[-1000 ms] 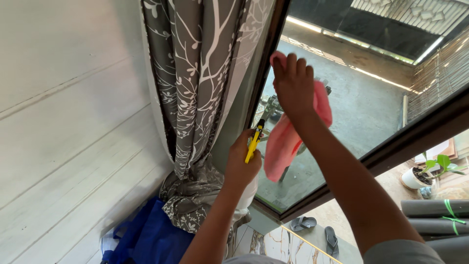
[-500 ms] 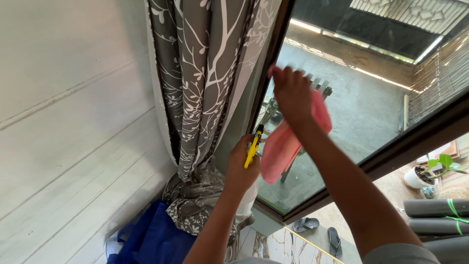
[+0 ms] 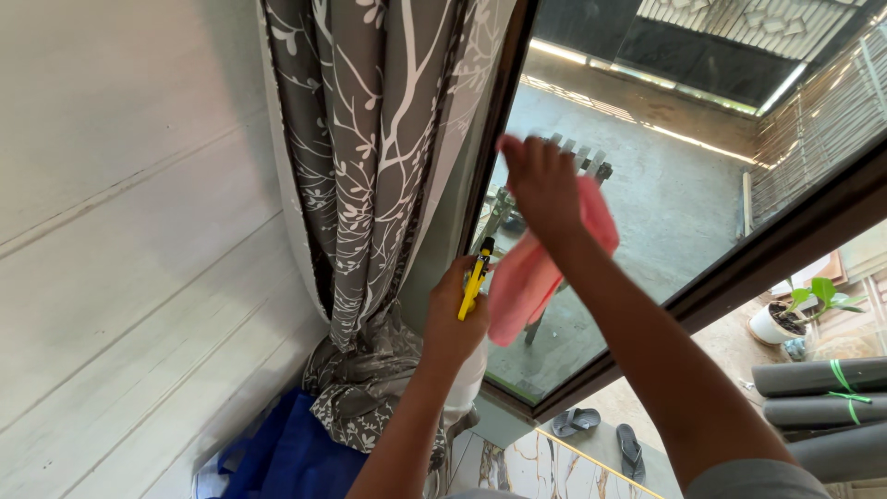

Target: The person cleans a glass door by spraying liquid from a spray bottle and wiping the surface with a cloth.

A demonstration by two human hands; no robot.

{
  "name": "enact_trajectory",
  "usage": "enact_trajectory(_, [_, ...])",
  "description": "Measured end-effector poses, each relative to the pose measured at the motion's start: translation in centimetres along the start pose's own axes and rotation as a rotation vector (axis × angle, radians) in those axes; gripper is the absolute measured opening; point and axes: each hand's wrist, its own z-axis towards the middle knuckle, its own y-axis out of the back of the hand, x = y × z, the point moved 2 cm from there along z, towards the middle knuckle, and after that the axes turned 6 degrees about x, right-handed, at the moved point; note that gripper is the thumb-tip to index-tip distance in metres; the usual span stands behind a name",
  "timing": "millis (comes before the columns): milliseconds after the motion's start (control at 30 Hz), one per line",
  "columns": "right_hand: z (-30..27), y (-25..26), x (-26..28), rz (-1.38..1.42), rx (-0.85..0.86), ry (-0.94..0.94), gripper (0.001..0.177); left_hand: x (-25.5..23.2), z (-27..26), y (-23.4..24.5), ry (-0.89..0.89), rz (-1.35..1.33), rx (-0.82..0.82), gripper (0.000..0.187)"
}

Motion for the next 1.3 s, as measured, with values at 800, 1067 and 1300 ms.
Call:
enact_trajectory(800, [-18.3,2.9,-0.7,1.080,-0.006,-0.887,0.025,1.6,-1.4,-1.3,-0.005,-0.116,0.259,0.046])
enact_trajectory(1067, [-26.2,2.7,2.8,1.672,0.078,-1.023,0.038,2.6,-2.9,-3.7,-0.300,-0.260,0.476,0.049])
enact_trajectory(1300, [-26.4,4.8,3.7,2.083,-0.011,-1.061,0.035,3.1,-3.6,-5.7,-0.237,-0.505,0.656,0.055])
